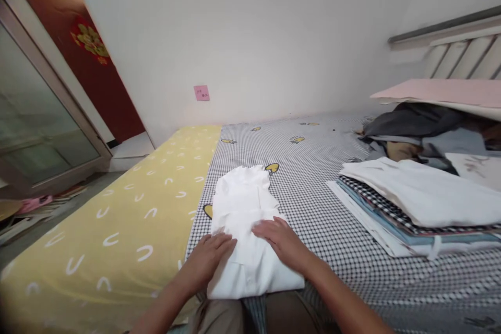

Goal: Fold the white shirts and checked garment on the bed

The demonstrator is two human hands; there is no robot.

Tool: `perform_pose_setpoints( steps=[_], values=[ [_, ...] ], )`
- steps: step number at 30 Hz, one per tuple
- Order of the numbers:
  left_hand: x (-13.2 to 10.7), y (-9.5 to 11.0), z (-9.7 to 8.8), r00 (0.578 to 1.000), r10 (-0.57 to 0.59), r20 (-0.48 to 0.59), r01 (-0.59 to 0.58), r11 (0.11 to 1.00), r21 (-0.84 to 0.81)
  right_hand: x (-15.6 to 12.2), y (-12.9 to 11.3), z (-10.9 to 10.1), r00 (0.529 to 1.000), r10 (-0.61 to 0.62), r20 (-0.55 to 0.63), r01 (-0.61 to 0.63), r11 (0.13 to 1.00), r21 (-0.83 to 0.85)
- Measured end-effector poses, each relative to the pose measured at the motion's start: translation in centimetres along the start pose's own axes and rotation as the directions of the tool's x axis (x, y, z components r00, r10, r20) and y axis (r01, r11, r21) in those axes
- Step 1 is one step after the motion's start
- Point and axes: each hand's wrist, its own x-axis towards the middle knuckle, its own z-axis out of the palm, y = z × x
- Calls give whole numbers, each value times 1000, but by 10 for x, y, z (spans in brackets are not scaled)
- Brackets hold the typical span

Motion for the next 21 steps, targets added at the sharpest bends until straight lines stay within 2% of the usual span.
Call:
perform_pose_setpoints(
  steps=[3, 5, 8, 12, 16, 21],
  values=[
    [-4, -6, -16, 989, 64, 132, -68, 997, 23, -5, 10, -15, 989, -95, 111, 106, 990, -97],
    [-9, -14, -22, 980, 111, 168, -127, 988, 86, -8, 16, -29, 972, -151, 180, 176, 976, -132],
    [-18, -26, -20, 974, 188, 125, -209, 959, 193, -17, 20, -53, 958, -167, 233, 204, 968, -145],
    [-23, -34, -5, 968, 243, 67, -252, 932, 259, -46, 19, -78, 939, -156, 306, 205, 969, -135],
    [-24, -38, 7, 969, 236, 77, -248, 941, 231, -72, 23, -71, 923, -150, 355, 193, 977, -88],
    [-26, -44, 20, 978, 205, 36, -208, 952, 226, -64, 33, -38, 917, -167, 362, 224, 967, -122]
  ],
)
